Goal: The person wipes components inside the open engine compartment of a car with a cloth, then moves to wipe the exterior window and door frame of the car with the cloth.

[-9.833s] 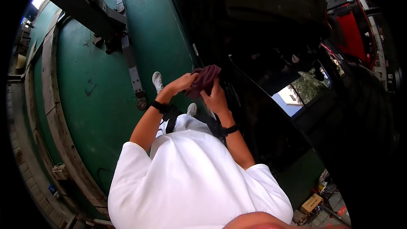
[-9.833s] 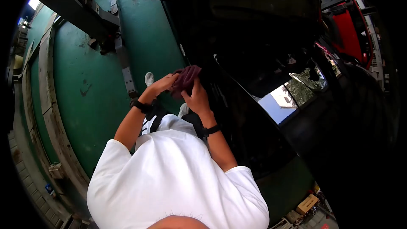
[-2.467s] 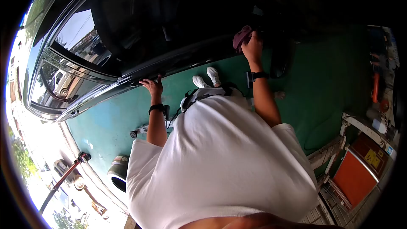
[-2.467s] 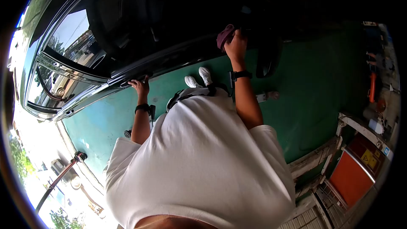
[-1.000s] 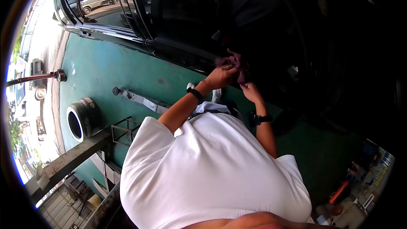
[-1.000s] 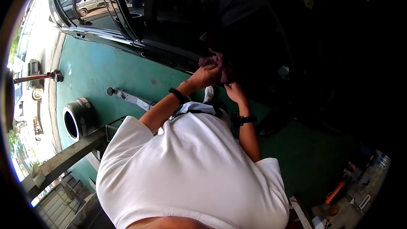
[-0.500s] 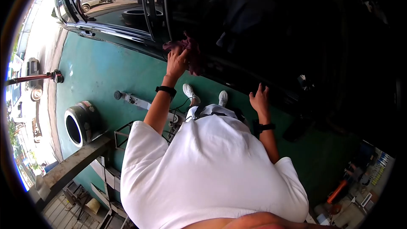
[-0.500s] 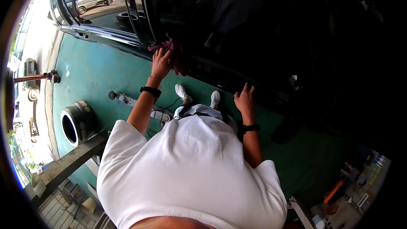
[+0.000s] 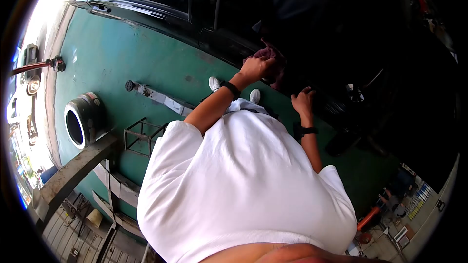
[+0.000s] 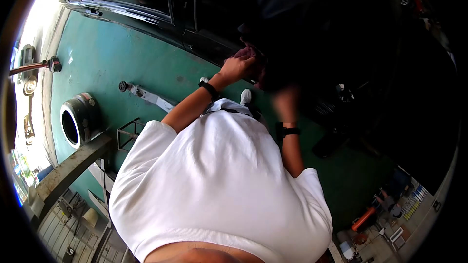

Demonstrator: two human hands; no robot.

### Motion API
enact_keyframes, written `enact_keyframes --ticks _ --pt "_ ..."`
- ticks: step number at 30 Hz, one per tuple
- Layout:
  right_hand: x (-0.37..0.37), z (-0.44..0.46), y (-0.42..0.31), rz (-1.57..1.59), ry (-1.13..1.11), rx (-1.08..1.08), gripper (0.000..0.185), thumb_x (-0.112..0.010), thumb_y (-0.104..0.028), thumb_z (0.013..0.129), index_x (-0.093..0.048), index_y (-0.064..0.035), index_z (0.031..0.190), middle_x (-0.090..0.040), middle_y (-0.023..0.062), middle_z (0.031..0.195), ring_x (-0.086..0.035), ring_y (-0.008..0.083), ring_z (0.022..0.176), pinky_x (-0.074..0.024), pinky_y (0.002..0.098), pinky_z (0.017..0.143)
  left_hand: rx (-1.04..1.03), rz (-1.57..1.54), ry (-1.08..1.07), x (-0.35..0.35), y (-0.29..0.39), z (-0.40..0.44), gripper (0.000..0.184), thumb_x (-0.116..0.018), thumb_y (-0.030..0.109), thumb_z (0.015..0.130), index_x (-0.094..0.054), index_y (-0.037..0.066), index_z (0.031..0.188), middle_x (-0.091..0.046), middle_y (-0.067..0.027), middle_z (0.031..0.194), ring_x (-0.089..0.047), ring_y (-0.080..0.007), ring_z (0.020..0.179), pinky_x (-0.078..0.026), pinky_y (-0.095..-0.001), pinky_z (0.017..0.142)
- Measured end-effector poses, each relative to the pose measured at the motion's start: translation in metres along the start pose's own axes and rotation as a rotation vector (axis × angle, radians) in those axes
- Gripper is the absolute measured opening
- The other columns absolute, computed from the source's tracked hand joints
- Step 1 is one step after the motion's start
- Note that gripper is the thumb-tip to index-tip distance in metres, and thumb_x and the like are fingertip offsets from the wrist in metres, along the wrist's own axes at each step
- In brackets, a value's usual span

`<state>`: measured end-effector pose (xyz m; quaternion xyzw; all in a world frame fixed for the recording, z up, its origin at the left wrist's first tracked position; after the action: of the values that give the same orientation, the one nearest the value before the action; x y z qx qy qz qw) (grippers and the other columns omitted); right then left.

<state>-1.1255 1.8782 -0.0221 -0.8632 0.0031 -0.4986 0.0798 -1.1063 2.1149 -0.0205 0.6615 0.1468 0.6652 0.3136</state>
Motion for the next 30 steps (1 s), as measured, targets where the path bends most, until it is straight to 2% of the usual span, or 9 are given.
enact_keyframes --ticks 7,9,14,17,19,23,25,28,30 --pt "-0.009 -0.002 0.012 -0.023 0.064 -0.085 0.086 -0.065 -0.033 0.084 -0.028 0.0191 0.142 -0.030 0.0495 0.138 -0.044 0.0533 0.128 -0.0382 0.0459 0.110 0.228 0.062 0.110 0.045 -0.075 -0.034 0.038 -0.066 0.037 0.085 -0.061 0.019 0.118 -0.072 -0.0103 0.091 -0.069 -0.0356 0.082 -0.055 -0.0461 0.067" --pt "-0.005 -0.010 0.009 -0.121 0.318 0.043 0.083 -0.066 -0.032 0.084 -0.031 0.0141 0.143 -0.030 0.0459 0.141 -0.045 0.0518 0.127 -0.0399 0.0457 0.108 0.260 -0.031 0.212 0.069 -0.090 -0.046 0.035 -0.065 0.035 0.086 -0.061 0.019 0.117 -0.071 -0.0106 0.091 -0.068 -0.0364 0.083 -0.054 -0.0465 0.069" --pt "-0.014 -0.005 0.022 0.048 0.374 0.010 0.080 -0.066 -0.030 0.084 -0.033 0.0103 0.144 -0.030 0.0430 0.144 -0.050 0.0493 0.124 -0.0452 0.0448 0.103 0.462 0.023 0.397 0.085 -0.128 -0.066 0.024 -0.064 0.033 0.088 -0.062 0.012 0.100 -0.070 -0.0127 0.088 -0.067 -0.0379 0.082 -0.052 -0.0471 0.067" --pt "-0.017 -0.007 0.026 -0.026 0.462 0.020 0.078 -0.066 -0.030 0.084 -0.035 0.0081 0.144 -0.032 0.0408 0.144 -0.053 0.0474 0.121 -0.0484 0.0442 0.100 0.425 0.096 0.330 0.063 -0.118 -0.058 0.023 -0.064 0.033 0.088 -0.062 0.010 0.092 -0.069 -0.0131 0.088 -0.066 -0.0389 0.081 -0.052 -0.0473 0.066" --pt "-0.015 -0.011 0.023 -0.112 0.516 0.014 0.077 -0.067 -0.030 0.084 -0.036 0.0070 0.144 -0.033 0.0393 0.144 -0.054 0.0466 0.120 -0.0497 0.0441 0.098 0.229 0.193 0.241 0.054 -0.090 -0.044 0.021 -0.061 0.033 0.090 -0.065 0.013 0.096 -0.070 -0.0115 0.088 -0.067 -0.0380 0.079 -0.053 -0.0467 0.065" --pt "-0.011 -0.014 0.024 0.024 0.473 -0.045 0.076 -0.068 -0.028 0.082 -0.039 0.0034 0.144 -0.036 0.0354 0.144 -0.052 0.0451 0.121 -0.0511 0.0448 0.094 0.105 0.001 -0.039 0.016 -0.031 -0.010 0.029 -0.055 0.037 0.095 -0.070 0.018 0.111 -0.072 -0.0082 0.096 -0.069 -0.0347 0.081 -0.056 -0.0442 0.067" --pt "-0.009 -0.015 0.028 0.057 0.470 -0.064 0.075 -0.068 -0.028 0.081 -0.040 0.0022 0.144 -0.036 0.0346 0.145 -0.052 0.0447 0.122 -0.0515 0.0451 0.093 0.043 -0.066 -0.146 -0.006 -0.005 0.003 0.031 -0.056 0.041 0.094 -0.072 0.018 0.107 -0.072 -0.0117 0.095 -0.069 -0.0348 0.082 -0.056 -0.0440 0.067" --pt "-0.014 -0.019 0.032 0.050 0.506 -0.044 0.075 -0.069 -0.025 0.080 -0.041 -0.0001 0.144 -0.036 0.0335 0.145 -0.049 0.0453 0.124 -0.0500 0.0451 0.096 -0.082 -0.126 -0.197 -0.035 0.017 0.018 0.027 -0.061 0.036 0.092 -0.074 0.015 0.104 -0.072 -0.0145 0.089 -0.069 -0.0359 0.080 -0.056 -0.0438 0.067" --pt "-0.011 -0.024 0.030 0.068 0.641 0.054 0.075 -0.070 -0.020 0.078 -0.040 -0.0013 0.145 -0.034 0.0334 0.146 -0.047 0.0465 0.126 -0.0475 0.0455 0.100 -0.110 -0.417 -0.229 -0.036 0.031 0.024 0.021 -0.066 0.026 0.089 -0.074 0.013 0.104 -0.071 -0.0153 0.084 -0.070 -0.0339 0.077 -0.056 -0.0413 0.066"
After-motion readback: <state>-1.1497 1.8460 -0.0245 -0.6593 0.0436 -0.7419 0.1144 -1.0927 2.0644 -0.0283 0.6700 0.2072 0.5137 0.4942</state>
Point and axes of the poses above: each hand's wrist, its own z-axis towards the middle knuckle, its own x-axis out of the back of the hand, y = z × x, the point moved 7 cm from there along z, towards the middle knuckle
